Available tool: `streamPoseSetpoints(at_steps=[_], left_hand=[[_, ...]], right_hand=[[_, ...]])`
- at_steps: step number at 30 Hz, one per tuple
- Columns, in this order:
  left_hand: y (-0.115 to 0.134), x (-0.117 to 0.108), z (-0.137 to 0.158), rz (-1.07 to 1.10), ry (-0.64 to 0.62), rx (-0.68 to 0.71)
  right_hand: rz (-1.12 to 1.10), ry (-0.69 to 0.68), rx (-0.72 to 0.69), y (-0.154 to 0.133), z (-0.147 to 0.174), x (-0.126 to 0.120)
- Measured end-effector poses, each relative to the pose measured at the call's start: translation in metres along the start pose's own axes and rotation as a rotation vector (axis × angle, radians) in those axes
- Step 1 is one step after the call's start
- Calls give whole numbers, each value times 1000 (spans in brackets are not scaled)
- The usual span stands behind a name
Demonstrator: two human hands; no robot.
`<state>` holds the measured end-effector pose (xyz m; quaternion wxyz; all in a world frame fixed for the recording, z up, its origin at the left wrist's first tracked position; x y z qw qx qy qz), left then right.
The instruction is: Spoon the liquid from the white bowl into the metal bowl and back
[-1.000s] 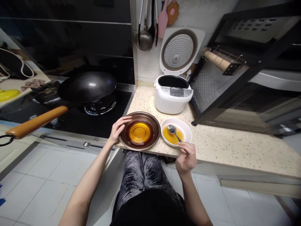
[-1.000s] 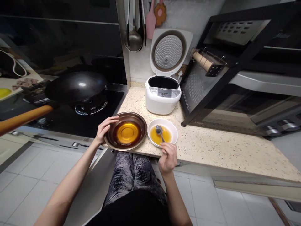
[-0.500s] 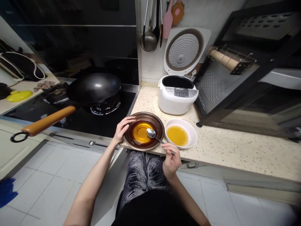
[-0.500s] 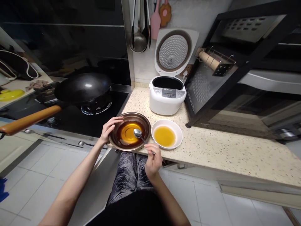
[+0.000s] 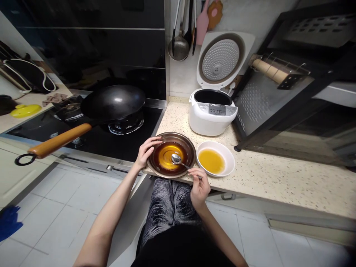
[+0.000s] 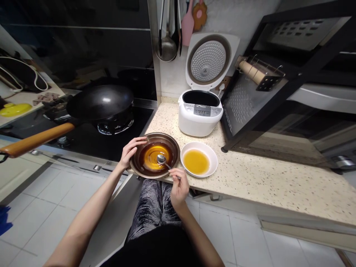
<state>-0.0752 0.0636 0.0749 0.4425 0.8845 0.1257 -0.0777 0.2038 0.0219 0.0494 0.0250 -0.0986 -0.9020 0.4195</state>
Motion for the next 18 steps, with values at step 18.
streamPoseSetpoints(at_steps=[18], left_hand=[[2, -1, 2, -34, 12, 24]], right_hand=[[-18, -7, 31, 5, 2, 4]])
Point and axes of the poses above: each hand's wrist, its own z-axis away from the middle knuckle, its own x-axis out of the palm, y = z × x, the point moved 8 cm from there along -z, towards the middle knuckle, and after that the axes turned 3 degrees about z, right-handed, at the moved point
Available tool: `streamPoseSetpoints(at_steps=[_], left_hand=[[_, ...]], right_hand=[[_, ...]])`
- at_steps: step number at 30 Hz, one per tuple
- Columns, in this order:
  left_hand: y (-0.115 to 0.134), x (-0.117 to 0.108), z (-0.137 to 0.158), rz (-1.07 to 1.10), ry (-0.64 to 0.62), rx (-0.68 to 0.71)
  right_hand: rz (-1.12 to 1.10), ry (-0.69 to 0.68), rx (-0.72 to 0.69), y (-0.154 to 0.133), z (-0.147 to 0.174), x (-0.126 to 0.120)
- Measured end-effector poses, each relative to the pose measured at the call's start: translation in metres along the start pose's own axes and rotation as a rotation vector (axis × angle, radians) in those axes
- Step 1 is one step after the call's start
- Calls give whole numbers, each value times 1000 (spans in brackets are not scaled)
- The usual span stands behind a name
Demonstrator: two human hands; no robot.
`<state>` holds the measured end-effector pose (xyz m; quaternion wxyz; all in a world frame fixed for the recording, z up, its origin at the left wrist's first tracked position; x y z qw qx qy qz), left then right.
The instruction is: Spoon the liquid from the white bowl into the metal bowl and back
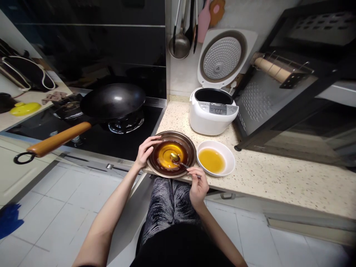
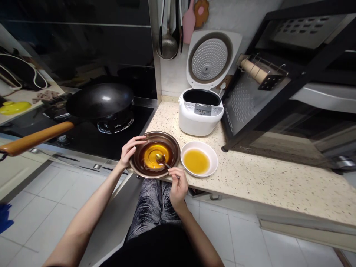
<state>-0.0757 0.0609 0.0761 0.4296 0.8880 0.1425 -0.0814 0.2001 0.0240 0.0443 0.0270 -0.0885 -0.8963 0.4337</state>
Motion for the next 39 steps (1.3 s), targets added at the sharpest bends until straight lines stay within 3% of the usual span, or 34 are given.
streamPoseSetpoints(at_steps=[10, 29, 39], left_hand=[[0, 0, -1, 7, 4, -11], [-2, 0, -1, 20, 5, 0], [-3, 0, -1, 31, 3, 11]], right_hand=[[-75, 71, 74, 3, 0, -6], [-87, 199, 36, -15, -18, -33], [-84, 338, 1, -17, -36, -61]])
Point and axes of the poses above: each hand's wrist, its own z-axis away from the middle knuckle, its own x-axis out of the palm, y = z × x, the point moved 8 cm from there along -z, towards the middle knuckle, and after that the axes turned 3 degrees about z, right-handed, at the moved point
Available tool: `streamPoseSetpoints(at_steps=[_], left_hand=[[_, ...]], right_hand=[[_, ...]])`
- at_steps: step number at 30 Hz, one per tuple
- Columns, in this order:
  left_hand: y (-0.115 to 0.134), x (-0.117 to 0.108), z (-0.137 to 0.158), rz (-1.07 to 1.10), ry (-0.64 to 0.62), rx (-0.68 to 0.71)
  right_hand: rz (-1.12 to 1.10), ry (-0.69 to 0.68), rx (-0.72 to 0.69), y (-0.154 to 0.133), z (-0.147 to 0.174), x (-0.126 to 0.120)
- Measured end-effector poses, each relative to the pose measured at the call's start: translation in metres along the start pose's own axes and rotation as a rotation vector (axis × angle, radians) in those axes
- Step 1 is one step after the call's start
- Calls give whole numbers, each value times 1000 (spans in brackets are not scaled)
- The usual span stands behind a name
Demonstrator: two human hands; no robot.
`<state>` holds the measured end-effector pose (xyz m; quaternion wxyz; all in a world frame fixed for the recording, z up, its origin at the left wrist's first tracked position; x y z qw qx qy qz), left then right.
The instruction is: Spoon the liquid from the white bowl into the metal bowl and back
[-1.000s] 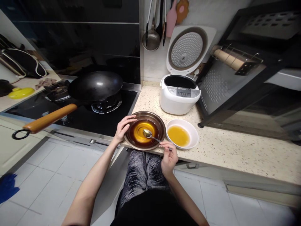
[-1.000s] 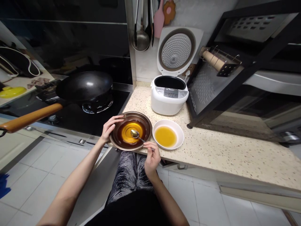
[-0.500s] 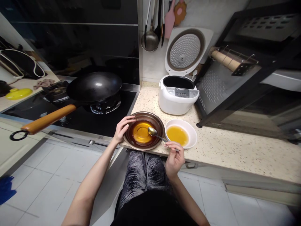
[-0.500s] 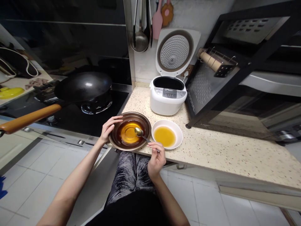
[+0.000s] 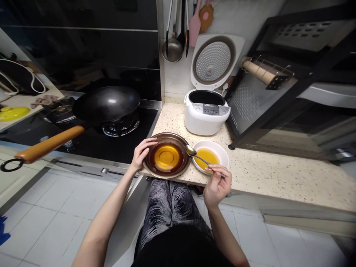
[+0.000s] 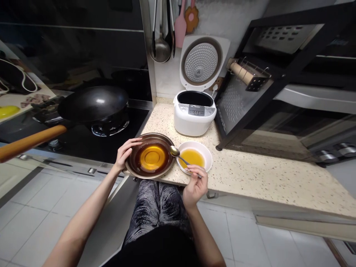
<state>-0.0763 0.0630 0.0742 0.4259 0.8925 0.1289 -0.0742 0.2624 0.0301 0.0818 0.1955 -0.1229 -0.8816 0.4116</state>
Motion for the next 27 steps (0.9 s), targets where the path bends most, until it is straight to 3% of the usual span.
streamPoseSetpoints(at_steps=[14, 27], left_hand=[[0, -1, 0, -6, 3, -8], [1, -1, 0, -10, 11, -8]], right_hand=[[137, 77, -92, 1, -13, -24], [282, -174, -421, -14, -6, -17]])
Point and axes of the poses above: each hand's wrist, its own z-axis away from the middle knuckle, its own x-axis out of the palm, y = z × x, the point moved 8 cm from there along -z, towards the middle knuckle, and after that the axes turned 3 degrees about z, right-handed, at the moved point
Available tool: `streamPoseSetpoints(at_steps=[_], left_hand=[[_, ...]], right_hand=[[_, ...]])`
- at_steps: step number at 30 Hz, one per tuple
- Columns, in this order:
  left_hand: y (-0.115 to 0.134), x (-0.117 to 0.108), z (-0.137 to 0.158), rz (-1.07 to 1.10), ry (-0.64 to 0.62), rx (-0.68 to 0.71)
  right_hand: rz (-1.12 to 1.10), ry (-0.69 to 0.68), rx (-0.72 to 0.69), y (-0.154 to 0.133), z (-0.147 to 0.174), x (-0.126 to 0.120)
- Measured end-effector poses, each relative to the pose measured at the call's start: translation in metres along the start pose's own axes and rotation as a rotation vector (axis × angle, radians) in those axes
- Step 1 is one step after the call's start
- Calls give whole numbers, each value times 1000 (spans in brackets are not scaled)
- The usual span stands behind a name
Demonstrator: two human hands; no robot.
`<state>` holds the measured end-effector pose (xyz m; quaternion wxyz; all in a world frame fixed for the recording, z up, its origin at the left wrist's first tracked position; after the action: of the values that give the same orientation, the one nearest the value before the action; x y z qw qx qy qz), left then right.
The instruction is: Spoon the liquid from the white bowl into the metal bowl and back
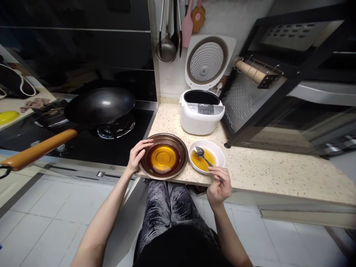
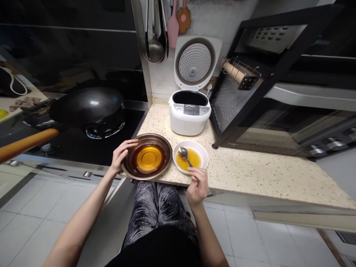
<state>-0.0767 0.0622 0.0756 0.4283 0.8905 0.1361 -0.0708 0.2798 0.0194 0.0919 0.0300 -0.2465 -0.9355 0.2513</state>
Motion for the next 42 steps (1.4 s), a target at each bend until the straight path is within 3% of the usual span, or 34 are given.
streamPoseSetpoints(at_steps=[9, 25, 30, 36, 42], left_hand=[[-1, 0, 0, -7, 0, -11], [-1, 0, -1, -9, 0, -7], [-1, 0, 0, -3, -1, -8], [0, 1, 0, -5, 1, -11], [1, 0, 0, -6, 3, -13]], right_hand=[[125, -191, -259, -12, 7, 8], [148, -279, -323, -12, 9, 15], [146, -225, -273, -12, 7, 13], [-21, 11, -76, -22, 8, 9], [-196, -114, 183, -27, 27, 46]])
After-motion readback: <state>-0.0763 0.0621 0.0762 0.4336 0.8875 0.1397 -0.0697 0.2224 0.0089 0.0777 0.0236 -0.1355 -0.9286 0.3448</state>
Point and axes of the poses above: each hand's wrist, its own z-axis away from the middle knuckle, its own x-axis out of the palm, y = z × x, the point moved 8 cm from there along -z, towards the middle knuckle, and after that the axes turned 3 degrees about z, right-handed, at the moved point
